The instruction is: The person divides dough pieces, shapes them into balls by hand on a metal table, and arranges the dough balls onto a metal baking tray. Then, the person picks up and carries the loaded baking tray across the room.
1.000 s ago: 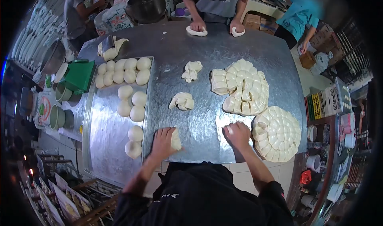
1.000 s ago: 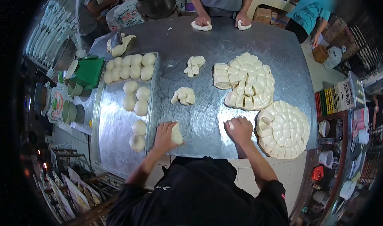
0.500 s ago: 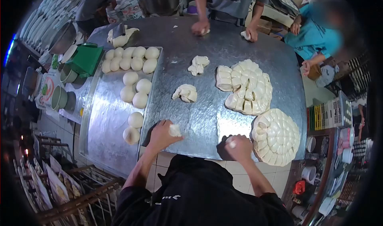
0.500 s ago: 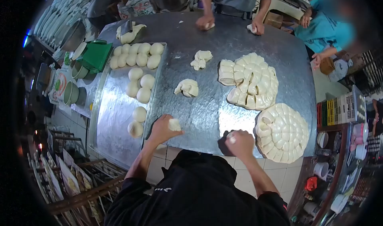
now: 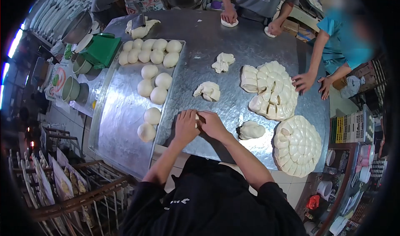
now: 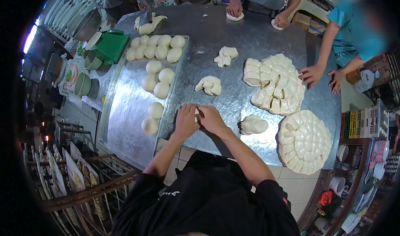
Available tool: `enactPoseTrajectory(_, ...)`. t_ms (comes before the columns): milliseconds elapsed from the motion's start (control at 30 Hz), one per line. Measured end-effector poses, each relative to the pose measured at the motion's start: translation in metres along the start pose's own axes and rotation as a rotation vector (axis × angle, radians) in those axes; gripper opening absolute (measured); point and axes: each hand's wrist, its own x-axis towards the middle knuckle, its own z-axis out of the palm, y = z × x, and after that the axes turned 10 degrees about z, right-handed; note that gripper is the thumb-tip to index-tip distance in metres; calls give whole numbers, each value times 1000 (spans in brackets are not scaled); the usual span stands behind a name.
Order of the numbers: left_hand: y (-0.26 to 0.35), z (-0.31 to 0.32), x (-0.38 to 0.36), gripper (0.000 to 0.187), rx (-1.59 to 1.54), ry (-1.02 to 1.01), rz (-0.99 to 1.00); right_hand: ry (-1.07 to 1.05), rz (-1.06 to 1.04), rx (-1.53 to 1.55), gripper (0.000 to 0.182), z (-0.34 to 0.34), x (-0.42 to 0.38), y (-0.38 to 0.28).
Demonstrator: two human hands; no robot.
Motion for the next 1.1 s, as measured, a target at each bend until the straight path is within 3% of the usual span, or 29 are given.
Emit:
enactPoseTrajectory(33, 1, 3, 0, 37, -7, 71, -6, 2, 1, 4, 25, 6, 2, 1)
enactPoseTrajectory(67, 1, 5, -2, 37, -8, 73, -4, 67, -47, -18, 19, 12, 2, 6)
enactPoseTrajectory(133, 1, 7, -3, 26, 153, -48, 24, 130, -99, -56, 14, 13, 2, 10)
enactPoseTrajectory(233, -7, 3, -2, 19, 83, -31, 109, -114, -3, 103, 14, 3, 5, 19)
enactPoseTrajectory(267, -11, 3, -2, 18, 37, -29, 138, -107, -7, 92, 14, -7, 4, 19)
enactPoseTrajectory(333, -18, 8, -1, 17, 1, 47, 210, -802, 292, 519, 13, -28, -2, 16)
enactPoseTrajectory(367, -19, 8, 3, 18, -39, 44, 166, -793, 290, 515, 13, -50, -3, -3)
enactPoseTrajectory(433, -25, 13, 9, 18, -97, 68, 104, -839, 41, 611, 15, -106, 7, -48)
enactPoseTrajectory(467, -19, 19, 12, 22, 35, 19, 20, -629, 16, 619, 17, -126, 35, -34)
enactPoseTrajectory(500, -15, 13, 12, 33, -34, -30, -25, -397, -196, 558, 20, -155, 64, -44)
enactPoseTrajectory(533, -13, 2, 13, 45, -99, -80, -67, -49, -118, 603, 20, -167, 97, -42)
enactPoseTrajectory(567, -13, -7, 13, 45, -97, -78, -67, 297, -39, 636, 21, -173, 129, -32)
enactPoseTrajectory(633, -21, -21, 10, 84, -302, -186, -36, 1036, -224, -419, 24, -175, 188, 31)
enactPoseTrajectory(667, -31, -26, 10, 84, -298, -191, -34, 1039, -220, -414, 24, -159, 199, 58)
enactPoseTrajectory(733, -49, -37, 12, 111, -597, -420, -23, 528, 22, -453, 33, -133, 198, 94)
enactPoseTrajectory(767, -53, -46, 12, 117, -733, -456, -83, 532, 22, -454, 33, -134, 186, 82)
enactPoseTrajectory(833, -64, -69, 12, 114, -767, -479, -64, 388, 134, 207, 42, -142, 152, 57)
enactPoseTrajectory(867, -67, -78, 8, 112, -805, -515, -53, 507, 93, 290, 45, -143, 122, 59)
enactPoseTrajectory(900, -70, -80, 5, 91, -787, -429, -77, 628, 48, 369, 47, -147, 88, 61)
enactPoseTrajectory(933, -74, -67, -4, 91, -792, -431, -76, 752, 25, 444, 39, -151, 48, 48)
enactPoseTrajectory(1000, -84, -28, -25, 65, -469, -200, -64, 767, 135, -137, 29, -141, -27, 69)
enactPoseTrajectory(1033, -52, -33, -18, 41, -234, -3, -14, 709, 177, -475, 28, -128, -66, 70)
enactPoseTrajectory(1067, -34, -23, -16, 41, -238, -16, -6, 695, 286, -707, 34, -96, -98, 81)
enactPoseTrajectory(1100, -19, -12, -16, 37, -209, 45, -25, 774, 233, -537, 35, -65, -116, 92)
